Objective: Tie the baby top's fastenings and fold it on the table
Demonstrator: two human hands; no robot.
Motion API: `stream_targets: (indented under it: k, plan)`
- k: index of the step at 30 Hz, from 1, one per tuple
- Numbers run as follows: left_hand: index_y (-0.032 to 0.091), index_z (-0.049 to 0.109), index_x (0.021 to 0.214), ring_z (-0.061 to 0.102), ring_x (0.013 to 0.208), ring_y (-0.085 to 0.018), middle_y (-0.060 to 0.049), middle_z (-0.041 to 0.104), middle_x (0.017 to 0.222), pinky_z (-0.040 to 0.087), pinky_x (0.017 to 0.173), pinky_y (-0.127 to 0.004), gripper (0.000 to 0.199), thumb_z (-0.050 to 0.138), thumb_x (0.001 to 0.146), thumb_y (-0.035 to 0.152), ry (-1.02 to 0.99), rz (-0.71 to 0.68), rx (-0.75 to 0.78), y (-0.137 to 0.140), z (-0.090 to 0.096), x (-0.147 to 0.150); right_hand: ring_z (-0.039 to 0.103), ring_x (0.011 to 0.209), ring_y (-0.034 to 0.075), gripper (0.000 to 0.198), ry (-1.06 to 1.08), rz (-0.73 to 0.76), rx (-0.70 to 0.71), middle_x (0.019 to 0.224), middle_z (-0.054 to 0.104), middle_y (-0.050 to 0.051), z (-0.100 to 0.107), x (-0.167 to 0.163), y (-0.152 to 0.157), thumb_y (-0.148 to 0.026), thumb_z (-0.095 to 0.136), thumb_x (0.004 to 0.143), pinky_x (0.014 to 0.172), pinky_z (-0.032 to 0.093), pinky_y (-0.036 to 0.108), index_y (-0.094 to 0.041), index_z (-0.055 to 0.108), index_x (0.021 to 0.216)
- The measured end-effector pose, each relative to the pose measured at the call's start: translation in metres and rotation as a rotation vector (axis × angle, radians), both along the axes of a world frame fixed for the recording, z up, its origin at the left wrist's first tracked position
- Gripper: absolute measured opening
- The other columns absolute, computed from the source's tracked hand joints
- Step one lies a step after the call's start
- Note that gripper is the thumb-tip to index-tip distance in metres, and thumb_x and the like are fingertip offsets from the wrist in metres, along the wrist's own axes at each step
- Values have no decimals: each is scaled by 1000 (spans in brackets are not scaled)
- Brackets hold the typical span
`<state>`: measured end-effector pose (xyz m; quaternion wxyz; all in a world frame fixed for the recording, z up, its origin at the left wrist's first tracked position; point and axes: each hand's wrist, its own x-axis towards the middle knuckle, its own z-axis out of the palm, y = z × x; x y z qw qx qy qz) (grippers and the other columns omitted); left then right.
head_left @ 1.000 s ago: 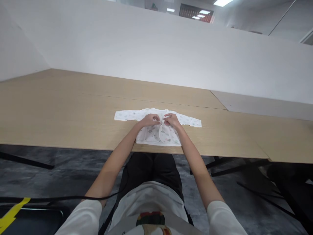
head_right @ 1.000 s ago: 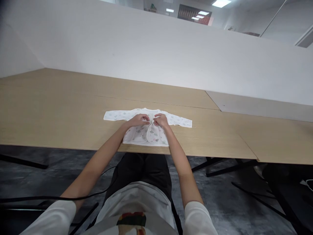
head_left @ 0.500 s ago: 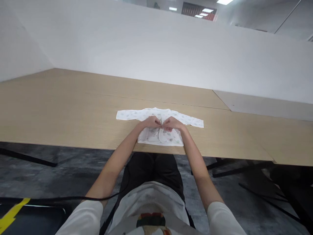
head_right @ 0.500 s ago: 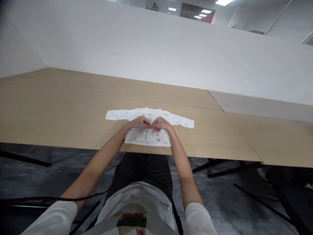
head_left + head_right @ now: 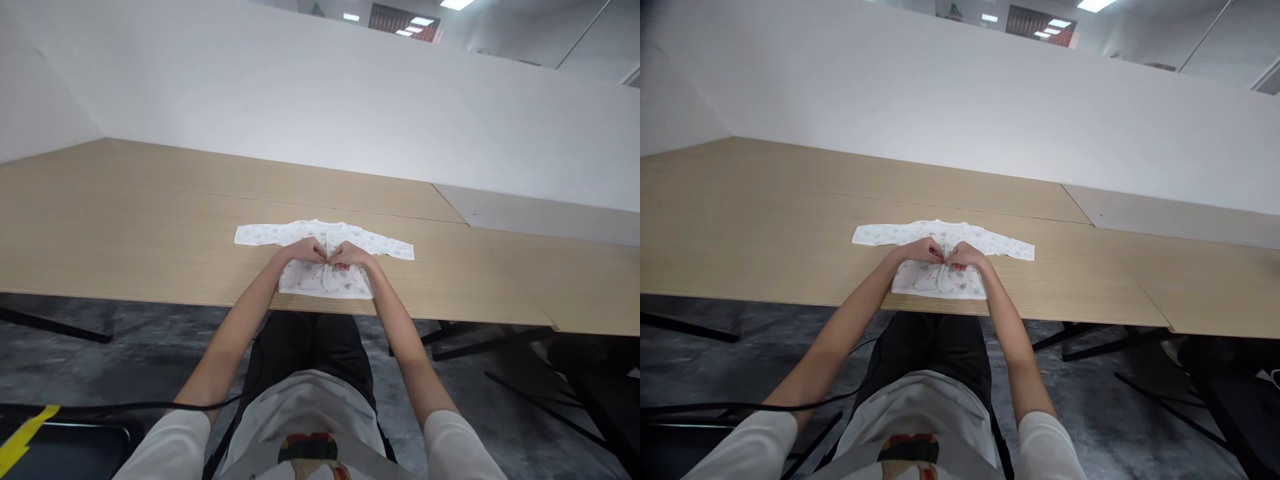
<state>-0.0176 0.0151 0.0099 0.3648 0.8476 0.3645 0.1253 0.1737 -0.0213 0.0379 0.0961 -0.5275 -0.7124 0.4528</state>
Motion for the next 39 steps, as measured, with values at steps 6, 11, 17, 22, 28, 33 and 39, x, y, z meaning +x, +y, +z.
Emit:
stream_targets:
  k: [6, 11, 17, 22, 28, 33, 39]
  plan:
    - [14, 74, 79, 50, 61, -11, 0, 63, 64, 35, 58, -21, 23, 65, 65, 31, -31, -59, 7, 1, 0, -2, 52, 45, 10, 13, 55, -29, -41, 47, 56, 1, -1, 2, 0, -18, 66, 67, 42, 40, 19, -12, 62, 56]
    - [15, 74, 79, 53, 64, -11, 0, 64, 67, 37, 60, -22, 22, 68, 65, 31, -36, -66, 37, 0, 1, -1, 52, 45, 9, 13, 100, -8, -32, 46, 55, 1, -2, 6, 1, -16, 63, 69, 41, 38, 18, -12, 61, 56]
    - [16, 72, 84, 56, 69, -13, -1, 66, 75, 40, 65, -23, 25, 69, 67, 35, -72, -71, 0, -6, 9, 1, 48, 40, 8, 17, 100, -2, -35, 45, 54, 0, 2, 4, 0, -14, 58, 72, 39, 36, 18, -13, 58, 55]
    - [16, 70, 86, 56, 73, -15, -1, 64, 77, 41, 65, -23, 31, 67, 67, 39, -50, -55, -40, -7, 10, 2, 46, 40, 7, 21, 118, 22, -37, 45, 54, 1, -2, 6, 3, -22, 60, 74, 40, 37, 19, -13, 59, 56]
    - [17, 70, 88, 54, 70, -13, 0, 61, 75, 38, 63, -23, 32, 69, 64, 39, 17, -46, 7, -8, 11, 2, 44, 39, 7, 20, 107, 80, -4, 43, 51, -2, -7, 7, 6, -22, 63, 71, 41, 35, 19, -14, 57, 54]
    - [18, 71, 86, 51, 65, -11, 1, 58, 70, 35, 61, -22, 30, 70, 63, 37, 33, -31, 44, -6, 7, 2, 43, 40, 6, 18, 89, 90, 11, 43, 49, -3, -4, 7, 6, -19, 63, 68, 42, 33, 19, -15, 55, 52]
    - [16, 71, 84, 49, 64, -11, 1, 56, 68, 35, 60, -22, 30, 70, 63, 37, 27, -59, 27, -3, 6, 1, 44, 41, 6, 18, 30, 84, -32, 42, 50, -3, 1, 9, 7, -20, 64, 67, 44, 34, 19, -14, 57, 52]
